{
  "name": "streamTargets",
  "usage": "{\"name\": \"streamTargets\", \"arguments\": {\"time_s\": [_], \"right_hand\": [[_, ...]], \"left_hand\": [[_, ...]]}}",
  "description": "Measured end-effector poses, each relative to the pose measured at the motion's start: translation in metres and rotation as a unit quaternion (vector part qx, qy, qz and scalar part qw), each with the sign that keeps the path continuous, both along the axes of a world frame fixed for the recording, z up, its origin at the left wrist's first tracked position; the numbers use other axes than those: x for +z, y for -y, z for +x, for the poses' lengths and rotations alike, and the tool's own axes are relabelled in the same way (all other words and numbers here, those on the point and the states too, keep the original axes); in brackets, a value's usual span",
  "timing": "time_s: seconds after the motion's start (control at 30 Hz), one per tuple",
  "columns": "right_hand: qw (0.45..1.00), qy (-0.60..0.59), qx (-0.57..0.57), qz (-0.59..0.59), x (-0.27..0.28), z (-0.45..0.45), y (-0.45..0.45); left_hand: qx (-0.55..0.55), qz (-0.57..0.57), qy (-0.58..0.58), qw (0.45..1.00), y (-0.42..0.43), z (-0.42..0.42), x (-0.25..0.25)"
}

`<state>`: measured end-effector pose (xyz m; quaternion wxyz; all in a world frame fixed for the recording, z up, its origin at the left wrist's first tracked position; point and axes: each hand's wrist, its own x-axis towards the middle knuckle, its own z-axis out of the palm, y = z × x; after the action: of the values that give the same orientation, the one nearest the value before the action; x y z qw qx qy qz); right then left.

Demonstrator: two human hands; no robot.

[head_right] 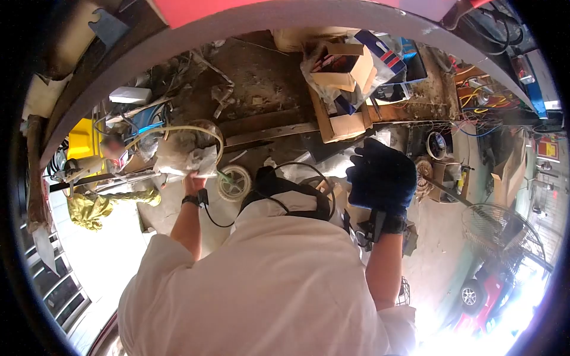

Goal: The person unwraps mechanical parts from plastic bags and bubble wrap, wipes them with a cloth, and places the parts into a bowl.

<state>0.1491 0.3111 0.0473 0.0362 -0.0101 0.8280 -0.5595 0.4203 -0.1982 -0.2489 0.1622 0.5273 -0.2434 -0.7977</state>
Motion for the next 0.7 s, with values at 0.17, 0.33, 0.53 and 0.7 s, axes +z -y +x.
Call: {"name": "streamTargets", "arguments": {"time_s": [0.17, 0.33, 0.53, 0.7], "right_hand": [[1.000, 0.004, 0.017, -0.002, -0.002, -0.004, -0.007], [0.999, 0.001, 0.049, -0.004, -0.003, -0.017, -0.014], [0.995, -0.001, 0.099, -0.002, -0.003, -0.029, -0.021], [0.988, -0.002, 0.154, -0.001, -0.004, -0.038, -0.022]], "left_hand": [[0.074, 0.036, -0.002, 0.997, -0.045, 0.043, 0.016], [0.135, 0.045, -0.011, 0.990, -0.082, 0.092, 0.014], [0.174, 0.068, -0.029, 0.982, -0.122, 0.160, -0.010], [0.237, 0.063, -0.044, 0.968, -0.164, 0.195, 0.000]]}}
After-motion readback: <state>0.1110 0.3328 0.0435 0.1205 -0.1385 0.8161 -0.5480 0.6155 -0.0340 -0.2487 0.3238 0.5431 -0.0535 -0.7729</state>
